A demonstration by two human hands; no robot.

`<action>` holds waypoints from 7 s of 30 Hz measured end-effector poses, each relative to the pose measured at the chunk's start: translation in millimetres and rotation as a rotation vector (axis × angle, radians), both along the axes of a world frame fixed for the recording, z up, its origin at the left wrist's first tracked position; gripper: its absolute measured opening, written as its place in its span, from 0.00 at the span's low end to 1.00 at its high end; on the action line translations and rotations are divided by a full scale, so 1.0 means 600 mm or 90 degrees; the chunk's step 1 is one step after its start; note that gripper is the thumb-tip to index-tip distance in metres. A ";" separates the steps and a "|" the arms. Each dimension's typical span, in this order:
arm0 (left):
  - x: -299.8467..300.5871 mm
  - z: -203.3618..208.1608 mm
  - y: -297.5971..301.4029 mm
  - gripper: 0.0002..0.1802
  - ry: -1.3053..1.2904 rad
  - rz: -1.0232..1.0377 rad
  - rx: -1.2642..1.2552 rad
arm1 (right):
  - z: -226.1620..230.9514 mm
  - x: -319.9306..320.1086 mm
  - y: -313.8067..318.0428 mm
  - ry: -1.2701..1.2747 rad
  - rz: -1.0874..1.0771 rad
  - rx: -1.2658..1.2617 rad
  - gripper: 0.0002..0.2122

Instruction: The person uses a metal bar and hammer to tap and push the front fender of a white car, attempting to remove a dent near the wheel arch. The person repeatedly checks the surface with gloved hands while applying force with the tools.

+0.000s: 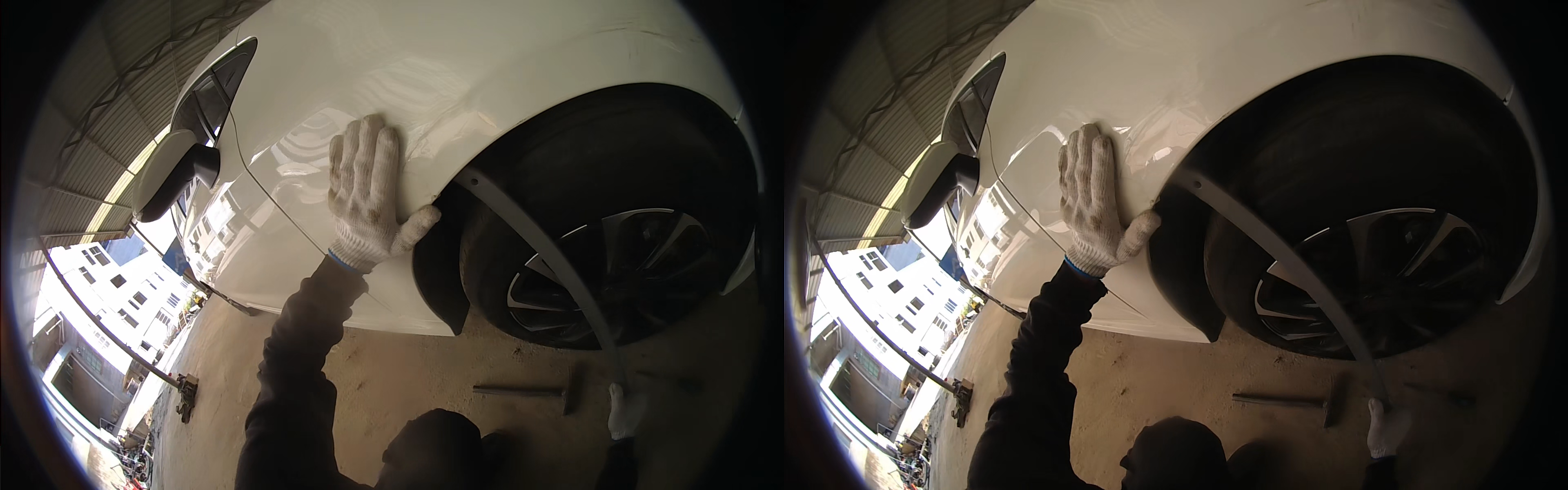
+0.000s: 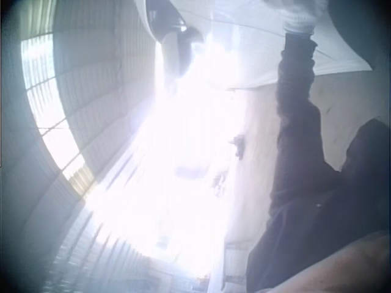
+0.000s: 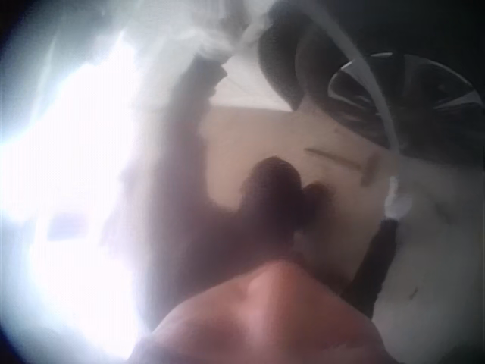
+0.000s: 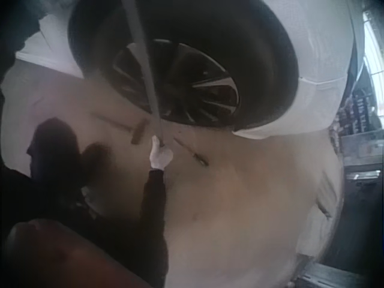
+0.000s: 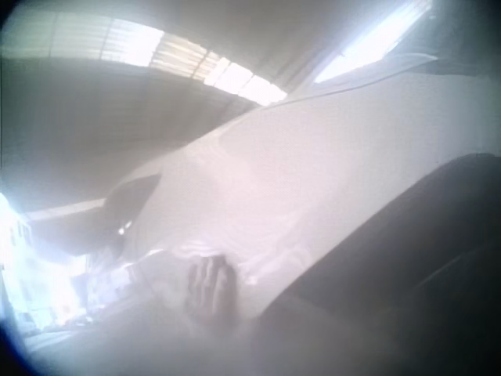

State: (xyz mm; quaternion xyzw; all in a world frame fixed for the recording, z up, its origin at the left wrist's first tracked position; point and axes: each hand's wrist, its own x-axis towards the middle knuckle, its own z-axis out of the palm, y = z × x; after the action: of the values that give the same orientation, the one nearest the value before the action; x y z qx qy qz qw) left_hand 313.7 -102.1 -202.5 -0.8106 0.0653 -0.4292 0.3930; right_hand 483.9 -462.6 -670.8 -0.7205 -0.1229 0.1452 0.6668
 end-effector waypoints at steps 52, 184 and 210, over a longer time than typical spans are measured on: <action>0.118 0.097 -0.138 0.49 0.256 0.024 0.066 | 0.092 -0.009 -0.220 -0.031 0.012 -0.169 0.23; 0.353 -0.085 -0.220 0.19 -0.126 -0.573 -0.885 | 0.071 -0.177 0.067 0.191 -0.044 0.020 0.27; 0.328 -0.093 -0.209 0.15 -0.127 -0.496 -0.938 | 0.050 -0.078 0.084 0.141 -0.036 0.018 0.18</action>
State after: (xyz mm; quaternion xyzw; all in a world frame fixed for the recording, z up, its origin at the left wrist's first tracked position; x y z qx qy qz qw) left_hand 510.7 -227.3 -258.3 -0.7377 0.0085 -0.5368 -0.4092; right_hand 437.0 -412.1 -641.1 -0.6936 -0.0302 0.2033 0.6904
